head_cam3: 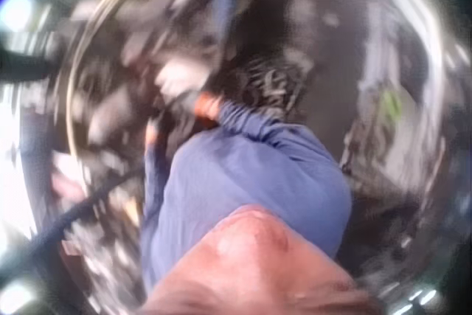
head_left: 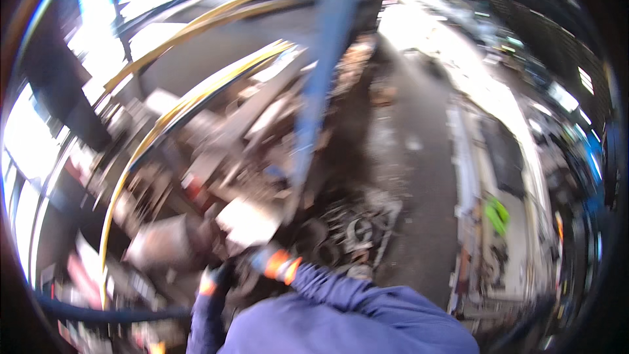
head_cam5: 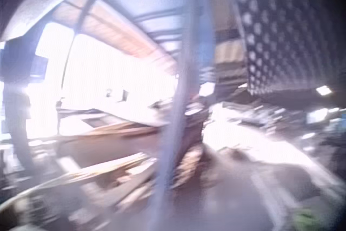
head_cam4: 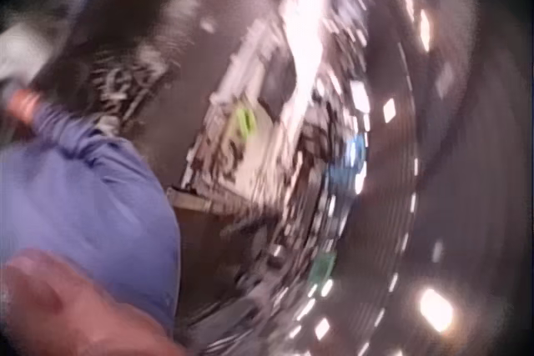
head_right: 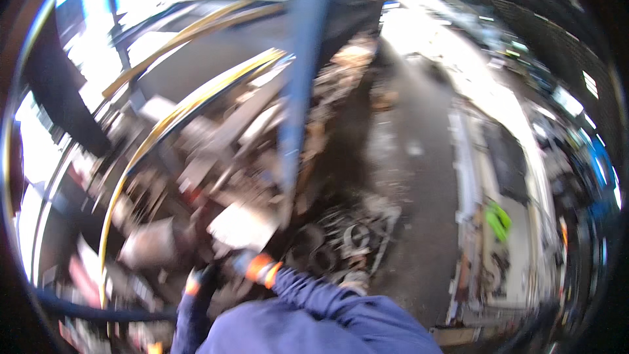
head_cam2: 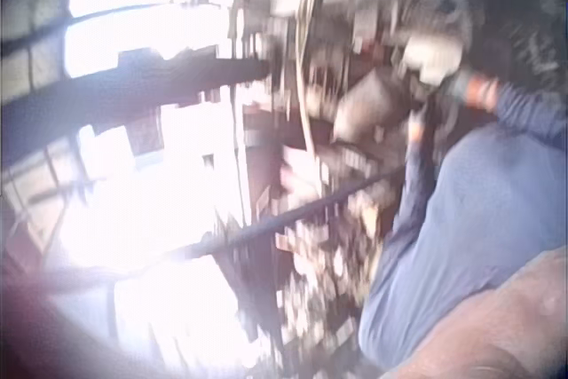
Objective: The person uses a bench grinder to grind a small metal part, repeatedly rotating and repositioning it against the spinning wheel. The person handles the part with gloved hands, occasionally inspecting it before continuing to grind different edges.
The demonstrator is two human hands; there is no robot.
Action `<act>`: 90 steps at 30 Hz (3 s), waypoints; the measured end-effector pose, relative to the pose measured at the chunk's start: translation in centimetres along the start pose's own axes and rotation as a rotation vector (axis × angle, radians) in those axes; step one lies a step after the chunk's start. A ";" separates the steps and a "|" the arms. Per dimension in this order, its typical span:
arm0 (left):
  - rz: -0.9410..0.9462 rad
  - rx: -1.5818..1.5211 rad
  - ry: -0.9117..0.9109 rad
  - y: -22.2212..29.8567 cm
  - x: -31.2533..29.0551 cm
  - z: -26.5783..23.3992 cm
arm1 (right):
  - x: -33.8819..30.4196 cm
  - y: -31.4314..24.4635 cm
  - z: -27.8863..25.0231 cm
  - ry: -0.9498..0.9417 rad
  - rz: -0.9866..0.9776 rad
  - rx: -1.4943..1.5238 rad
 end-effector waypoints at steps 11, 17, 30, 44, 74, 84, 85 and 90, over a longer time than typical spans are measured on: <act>0.057 -0.162 0.045 -1.1 1.8 0.3 | 2.3 0.2 -2.3 0.124 0.556 0.460; 0.000 -0.178 0.131 -0.6 0.7 -0.1 | 1.5 -1.3 -2.8 0.324 0.247 0.352; 0.133 -0.128 -0.067 0.3 -2.6 -1.7 | 0.7 -3.2 -4.7 0.276 0.240 0.651; -0.280 -0.601 -0.172 -4.0 -0.5 5.0 | 0.5 -0.5 -2.7 0.248 0.471 0.496; 0.015 -0.393 0.136 -5.1 1.8 2.7 | 2.2 -2.5 -1.6 0.414 0.384 0.388; 0.105 -0.287 0.144 -2.2 0.1 4.6 | 1.3 -1.7 -3.7 0.434 0.346 0.447; 0.094 -0.318 0.157 -2.1 0.0 4.9 | 1.2 -1.6 -3.9 0.435 0.358 0.438; -0.058 -0.513 0.043 -0.2 -2.1 6.2 | 0.6 -1.6 -5.7 0.422 0.313 0.362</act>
Point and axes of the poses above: each hand's wrist, its own x-axis towards the middle knuckle, its own z-axis out of the palm, y = z × x, the point moved 5 cm from there along x, towards the middle knuckle, and after that the axes turned 14 degrees about y, right-handed, at the moved point
